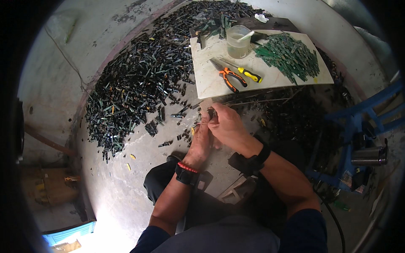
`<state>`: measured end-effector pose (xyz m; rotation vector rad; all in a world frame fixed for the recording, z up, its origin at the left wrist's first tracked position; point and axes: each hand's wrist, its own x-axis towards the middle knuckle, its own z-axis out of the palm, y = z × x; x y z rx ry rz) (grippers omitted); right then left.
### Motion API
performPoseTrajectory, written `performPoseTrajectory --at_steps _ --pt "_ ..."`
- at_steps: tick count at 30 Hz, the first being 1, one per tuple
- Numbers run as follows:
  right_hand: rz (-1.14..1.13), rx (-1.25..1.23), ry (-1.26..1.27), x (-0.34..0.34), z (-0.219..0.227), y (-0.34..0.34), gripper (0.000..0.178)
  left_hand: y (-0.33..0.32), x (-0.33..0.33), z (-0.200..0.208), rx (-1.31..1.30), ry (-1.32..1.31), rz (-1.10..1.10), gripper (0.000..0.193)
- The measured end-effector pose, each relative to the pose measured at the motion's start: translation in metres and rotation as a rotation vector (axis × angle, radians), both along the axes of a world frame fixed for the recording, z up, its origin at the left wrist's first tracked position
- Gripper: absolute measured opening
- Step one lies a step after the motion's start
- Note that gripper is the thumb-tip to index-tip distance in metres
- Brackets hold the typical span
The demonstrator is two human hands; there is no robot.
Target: The person sits on the floor and disassembles small electronic components using pliers and a screwdriver. They remove parts from circuit boards and place them on a nearby table, while debris accumulates on the floor.
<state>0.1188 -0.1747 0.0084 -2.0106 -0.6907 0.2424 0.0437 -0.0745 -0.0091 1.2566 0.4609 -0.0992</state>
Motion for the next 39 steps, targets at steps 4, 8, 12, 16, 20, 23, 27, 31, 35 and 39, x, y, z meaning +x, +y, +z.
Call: performPoseTrajectory --at_steps 4,8,12,16,20,23,27,31,35,39 --pt "0.106 0.02 0.1 0.005 0.008 -0.004 0.032 0.004 -0.004 0.008 0.035 0.013 -0.037 0.068" --pt "0.21 0.0 0.028 0.013 0.012 -0.008 0.033 0.001 -0.006 0.012 -0.132 -0.032 0.015 0.064" --pt "0.321 -0.035 -0.186 0.022 0.013 -0.012 0.037 0.003 -0.01 0.01 -0.299 -0.048 0.041 0.055" --pt "0.443 -0.114 -0.272 0.031 0.025 -0.021 0.035 0.005 -0.018 0.013 -0.392 -0.048 -0.033 0.052" --pt "0.522 -0.083 0.229 0.039 0.038 -0.037 0.025 0.011 -0.02 0.014 -0.481 -0.059 -0.073 0.051" --pt "0.504 0.021 0.628 0.035 0.043 -0.04 0.028 0.019 -0.022 0.015 -0.535 -0.081 -0.105 0.05" --pt "0.472 0.061 0.781 0.029 0.043 -0.033 0.025 0.021 -0.019 0.013 -0.522 -0.054 -0.122 0.051" --pt "0.4 0.084 0.826 0.03 0.036 -0.031 0.025 0.018 -0.019 0.005 -0.479 -0.104 -0.073 0.052" --pt "0.265 0.051 0.862 0.025 0.042 -0.03 0.025 0.019 -0.018 -0.001 -0.367 -0.018 0.016 0.052" --pt "0.222 0.07 0.872 0.022 0.039 -0.03 0.026 0.016 -0.017 0.007 -0.197 0.022 0.058 0.053"
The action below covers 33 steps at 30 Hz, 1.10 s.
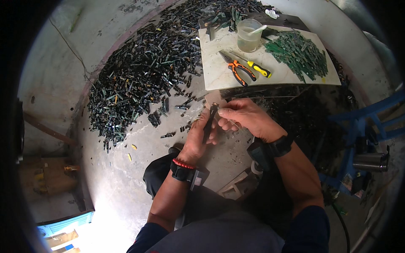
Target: The person sits on the floor and disassembles small electronic components using pliers and a screwdriver. They remove parts from circuit boards and place them on a nearby table, while debris accumulates on the floor.
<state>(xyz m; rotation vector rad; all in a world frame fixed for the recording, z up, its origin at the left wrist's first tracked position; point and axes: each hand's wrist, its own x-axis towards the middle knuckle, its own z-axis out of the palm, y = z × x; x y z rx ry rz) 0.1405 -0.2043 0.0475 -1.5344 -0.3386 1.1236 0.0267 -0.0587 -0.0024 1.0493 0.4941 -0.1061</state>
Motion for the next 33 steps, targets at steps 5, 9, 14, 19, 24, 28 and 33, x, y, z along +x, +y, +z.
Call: performPoseTrajectory --at_steps 5,9,14,19,24,28,33 --pt "0.045 0.076 0.091 0.003 0.002 -0.003 0.027 0.006 -0.003 -0.001 -0.06 -0.036 -0.04 0.052" --pt "0.069 0.161 0.089 0.005 -0.006 -0.007 0.027 0.006 -0.001 -0.001 -0.08 -0.051 -0.048 0.053" --pt "0.063 0.184 0.069 -0.002 0.001 0.001 0.027 0.006 -0.002 0.001 -0.061 -0.042 -0.072 0.054" --pt "0.088 0.191 -0.122 -0.005 -0.017 0.007 0.027 0.002 -0.004 -0.002 -0.007 0.006 -0.048 0.058" --pt "-0.066 0.271 -0.089 -0.016 -0.033 0.02 0.025 -0.004 -0.001 -0.008 -0.049 0.035 0.002 0.051" --pt "-0.13 0.084 -0.114 -0.017 -0.016 0.019 0.031 -0.001 0.0 -0.017 0.023 0.045 -0.009 0.064" --pt "-0.04 0.05 -0.283 -0.011 -0.029 0.013 0.035 -0.002 -0.002 -0.006 0.15 0.009 -0.035 0.064"
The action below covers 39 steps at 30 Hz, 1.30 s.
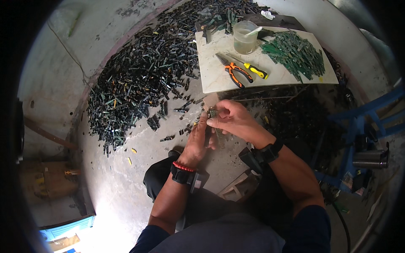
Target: The person sits on the floor and disassembles small electronic components using pliers and a screwdriver. They remove parts from circuit boards and place them on a nearby table, while debris accumulates on the floor.
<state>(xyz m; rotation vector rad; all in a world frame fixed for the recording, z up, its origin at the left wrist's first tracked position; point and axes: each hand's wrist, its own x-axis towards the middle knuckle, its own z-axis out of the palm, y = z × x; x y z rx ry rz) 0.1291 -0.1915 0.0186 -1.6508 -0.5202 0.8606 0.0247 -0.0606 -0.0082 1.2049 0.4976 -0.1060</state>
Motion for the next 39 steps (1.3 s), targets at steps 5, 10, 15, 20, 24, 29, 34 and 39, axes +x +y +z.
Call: performPoseTrajectory --at_steps 5,10,15,20,24,29,34,39 --pt "0.125 0.068 -0.092 0.014 -0.007 -0.008 0.045 0.003 0.0 0.001 -0.127 0.0 0.041 0.055" --pt "0.148 0.068 -0.367 0.003 0.004 -0.003 0.055 0.006 0.001 0.001 -0.166 0.006 -0.011 0.061" --pt "0.121 0.126 -0.506 0.001 0.003 0.001 0.055 0.003 0.001 -0.001 -0.177 0.013 0.038 0.053" --pt "0.038 0.186 -0.705 -0.004 -0.004 0.009 0.042 -0.005 0.0 -0.002 -0.261 -0.064 0.037 0.05" --pt "-0.057 0.202 -0.467 -0.005 -0.01 0.011 0.025 -0.002 0.002 0.004 -0.298 -0.077 -0.033 0.052" --pt "-0.071 0.153 -0.206 -0.001 -0.014 0.011 0.015 -0.001 0.001 0.013 -0.306 -0.064 -0.072 0.05" --pt "-0.076 0.165 -0.019 0.005 -0.009 0.007 0.021 -0.005 0.002 0.023 -0.287 -0.049 -0.088 0.05" --pt "-0.147 0.247 0.0 -0.003 0.003 0.013 0.03 -0.007 0.002 0.024 -0.141 -0.083 -0.064 0.053"
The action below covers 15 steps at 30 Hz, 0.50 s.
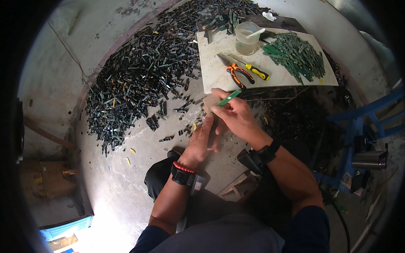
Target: The person sits on the floor and disassembles small electronic components using pliers and a screwdriver. They remove parts from circuit boards and place them on a nearby table, while debris accumulates on the floor.
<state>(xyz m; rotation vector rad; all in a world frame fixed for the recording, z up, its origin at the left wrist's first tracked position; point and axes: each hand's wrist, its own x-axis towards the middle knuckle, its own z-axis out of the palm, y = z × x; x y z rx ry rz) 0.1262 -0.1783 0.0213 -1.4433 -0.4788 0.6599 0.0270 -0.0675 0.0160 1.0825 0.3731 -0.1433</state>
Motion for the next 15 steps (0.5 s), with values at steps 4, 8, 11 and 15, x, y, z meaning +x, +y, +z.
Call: performPoseTrajectory --at_steps 4,8,11,15 --pt "0.078 0.038 -0.049 0.006 -0.005 -0.003 0.031 0.004 -0.001 -0.01 -0.051 0.01 -0.007 0.053" --pt "0.08 0.014 -0.035 0.008 -0.008 -0.005 0.028 0.006 0.001 -0.004 -0.279 0.014 -0.006 0.052" --pt "0.035 -0.151 -0.393 0.006 -0.013 -0.002 0.023 0.01 -0.001 -0.014 -0.401 0.006 -0.016 0.051" --pt "-0.029 -0.162 -0.84 0.003 0.002 0.003 0.021 0.011 -0.001 -0.015 -0.486 -0.004 -0.024 0.049"
